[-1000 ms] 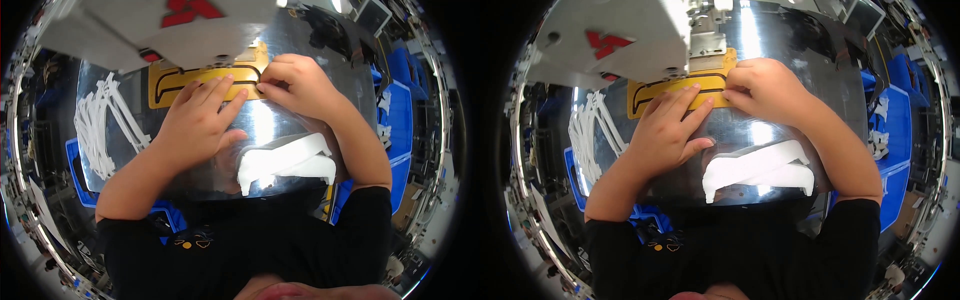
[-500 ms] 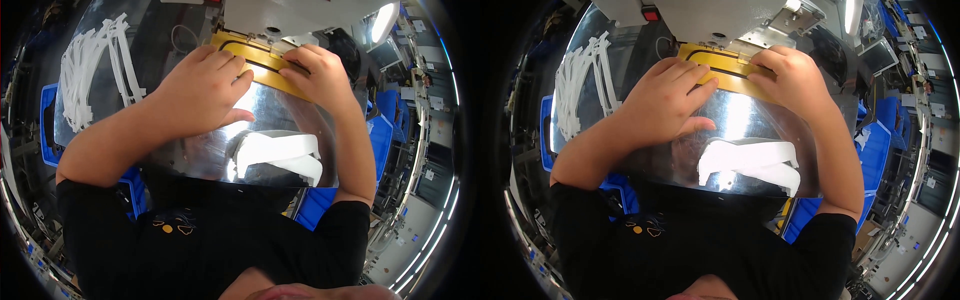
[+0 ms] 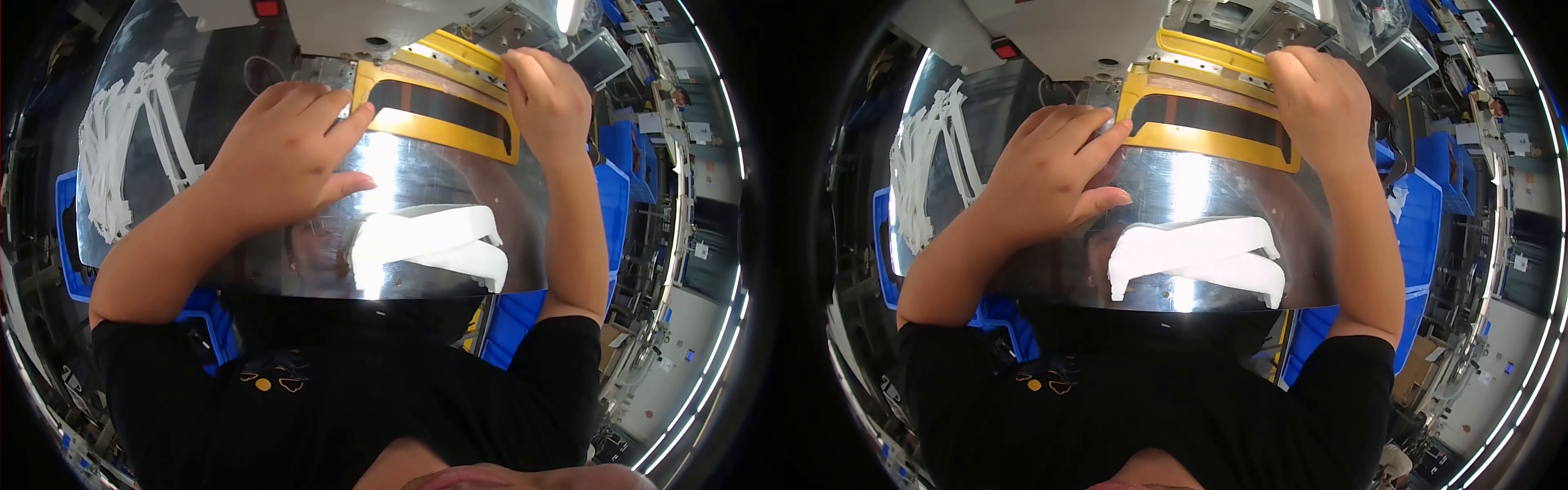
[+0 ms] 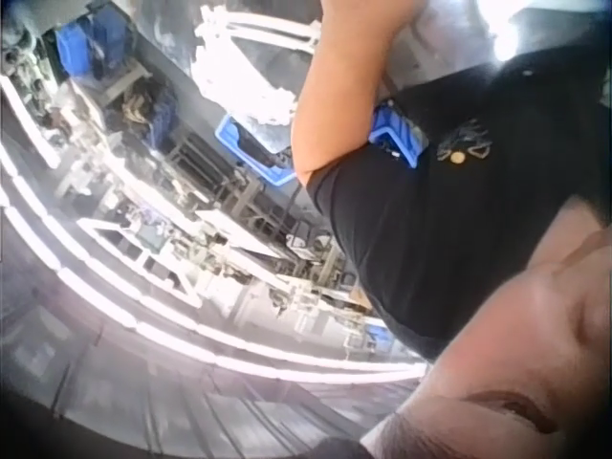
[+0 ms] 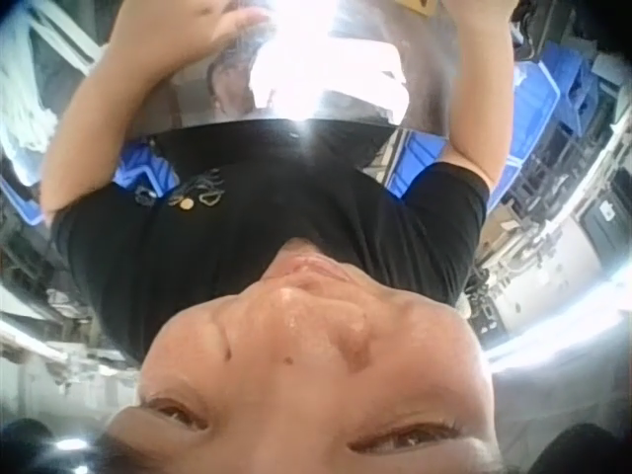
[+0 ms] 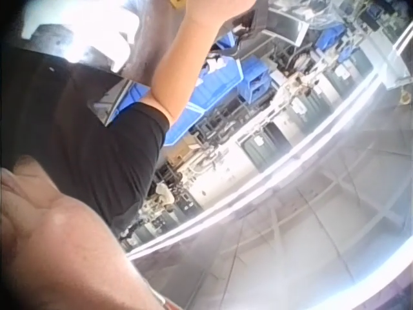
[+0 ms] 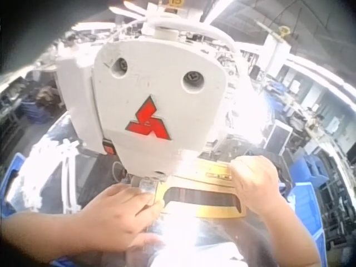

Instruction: The recorder uses a sewing machine to attach leather/fabric components together in a workshop environment.

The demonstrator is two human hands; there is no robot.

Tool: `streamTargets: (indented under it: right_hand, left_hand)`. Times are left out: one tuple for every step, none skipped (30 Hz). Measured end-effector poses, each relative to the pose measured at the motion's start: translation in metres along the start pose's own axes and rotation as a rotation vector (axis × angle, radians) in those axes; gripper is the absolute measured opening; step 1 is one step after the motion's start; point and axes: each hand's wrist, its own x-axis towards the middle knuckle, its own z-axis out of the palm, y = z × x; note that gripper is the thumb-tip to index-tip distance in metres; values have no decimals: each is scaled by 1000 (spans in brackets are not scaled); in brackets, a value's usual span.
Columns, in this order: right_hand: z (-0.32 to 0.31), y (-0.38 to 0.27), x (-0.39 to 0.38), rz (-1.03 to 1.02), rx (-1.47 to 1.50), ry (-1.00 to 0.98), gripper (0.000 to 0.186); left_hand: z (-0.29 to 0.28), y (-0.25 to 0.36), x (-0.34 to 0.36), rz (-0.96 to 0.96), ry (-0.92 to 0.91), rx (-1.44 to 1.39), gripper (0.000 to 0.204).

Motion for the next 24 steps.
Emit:
streamTargets:
  right_hand:
    - [5,-1,0,72,89,48,11]
    - [8,-4,1,144,179,95,12]
    - [1,-14,-2,221,328,35,13]
    - [-4,-21,-6,215,334,33,13]
    - [-8,-28,-9,235,548,-80,13]
    - [-10,-35,-12,254,761,-197,13]
    - [-13,-40,-14,240,808,-256,14]
    - [-11,-42,-16,237,812,-259,14]
    - [-9,-45,-17,234,825,-270,15]
    - [-8,-46,-18,232,836,-281,16]
    - [-8,-45,-17,231,839,-283,16]
    - [-7,-44,-13,193,823,-291,16]
    - [-5,-41,-10,157,803,-297,16]
    - [-2,-37,-8,157,802,-296,16]
    - [4,-31,-6,223,807,-276,14]
    - [10,-26,-6,288,813,-255,12]
    - [15,-21,-6,376,812,-266,9]
    - [15,-21,-5,375,810,-265,9]
    - [16,-20,-2,431,825,-276,9]
    - [16,-20,0,488,840,-287,9]
    - [13,-21,1,487,839,-289,9]
    - [9,-23,0,443,804,-283,10]
    - [5,-25,-2,401,770,-276,11]
    - [1,-28,-4,400,770,-277,11]
  left_hand:
    - [1,-2,-2,-12,-16,-10,72]
    - [2,-3,-2,-25,-32,-20,71]
    - [3,-3,-1,-27,-28,-24,71]
    - [2,-4,-1,-30,-32,-27,71]
    - [1,-5,-2,-34,-37,-29,70]
    - [-1,-5,-2,-45,-38,-28,70]
    - [-2,-5,0,-45,-49,-63,70]
    - [-2,-5,1,-46,-60,-98,70]
    - [-1,-5,0,-51,-61,-99,70]
    - [0,-4,0,-49,-65,-92,70]
    - [0,-4,0,-46,-69,-85,70]
    - [0,-4,-1,-50,-70,-86,70]
    - [-1,-4,0,-50,-76,-92,70]
    - [-1,-4,0,-51,-81,-97,70]
    - [-1,-4,1,-51,-80,-97,70]
    - [-1,-4,1,-49,-68,-88,69]
    - [-1,-4,1,-48,-57,-79,69]
    - [-1,-4,1,-46,-55,-79,69]
    - [-2,-4,1,-49,-62,-86,69]
    - [-2,-5,1,-52,-68,-94,68]
    - [-2,-5,1,-53,-66,-95,68]
    - [-1,-5,0,-57,-62,-106,69]
    - [-1,-5,0,-61,-58,-117,69]
    - [-1,-6,0,-62,-58,-117,69]
